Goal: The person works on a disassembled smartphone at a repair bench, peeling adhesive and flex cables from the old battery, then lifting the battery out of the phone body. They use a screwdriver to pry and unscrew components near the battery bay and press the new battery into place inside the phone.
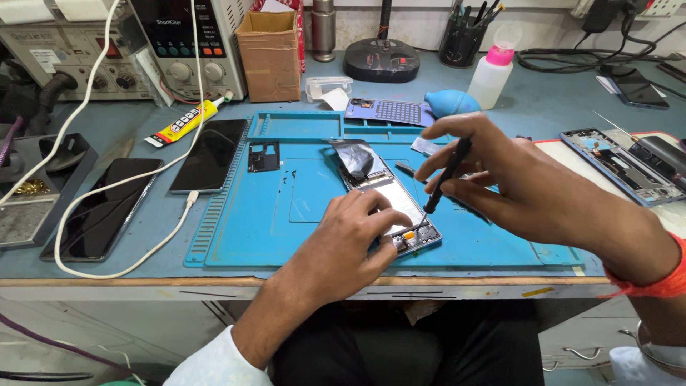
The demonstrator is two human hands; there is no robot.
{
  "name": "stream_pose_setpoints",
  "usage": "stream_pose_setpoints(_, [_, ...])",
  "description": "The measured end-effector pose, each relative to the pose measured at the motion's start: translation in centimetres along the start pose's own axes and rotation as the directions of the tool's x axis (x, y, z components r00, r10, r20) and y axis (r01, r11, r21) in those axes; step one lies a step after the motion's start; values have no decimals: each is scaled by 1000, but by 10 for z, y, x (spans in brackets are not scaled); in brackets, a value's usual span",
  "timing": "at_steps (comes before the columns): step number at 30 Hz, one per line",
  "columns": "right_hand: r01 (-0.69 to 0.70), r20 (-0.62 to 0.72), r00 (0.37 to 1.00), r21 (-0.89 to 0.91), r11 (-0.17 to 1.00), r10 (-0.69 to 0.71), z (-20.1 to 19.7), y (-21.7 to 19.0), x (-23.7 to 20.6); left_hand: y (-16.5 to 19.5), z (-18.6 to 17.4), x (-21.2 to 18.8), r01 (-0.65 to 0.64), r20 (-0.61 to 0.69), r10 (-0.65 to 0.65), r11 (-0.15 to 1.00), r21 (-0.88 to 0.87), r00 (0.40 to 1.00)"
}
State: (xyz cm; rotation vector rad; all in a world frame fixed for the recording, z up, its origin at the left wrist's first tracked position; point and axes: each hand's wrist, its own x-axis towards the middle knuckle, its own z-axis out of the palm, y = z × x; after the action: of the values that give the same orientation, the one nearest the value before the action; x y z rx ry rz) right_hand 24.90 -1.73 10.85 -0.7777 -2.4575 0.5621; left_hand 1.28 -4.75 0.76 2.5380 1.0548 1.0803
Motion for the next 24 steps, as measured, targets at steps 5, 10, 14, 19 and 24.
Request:
stream_pose_setpoints(5, [-375,-55,925,-281,883,376,2,-11,16,1,-9,-1,-9,-86,6,999,-39,996])
stream_pose_setpoints(10, [24,-63,998,-108,994,-31,2,-15,17,-12,-32,1,45,-151,-43,999,10,988])
stream_pose_setpoints(14, [-373,-61,928,-165,913,368,0,-12,17,-37,-57,5,125,-164,-104,984,124,981])
stream_pose_setpoints(19, [-147,-116,985,-176,973,128,0,-14,17,-77,-80,13,293,-96,-278,927,234,956])
stream_pose_setpoints(24, [-500,-93,865,-258,827,493,-1,-14,15,-108,-86,9,359,-31,-375,857,371,927])
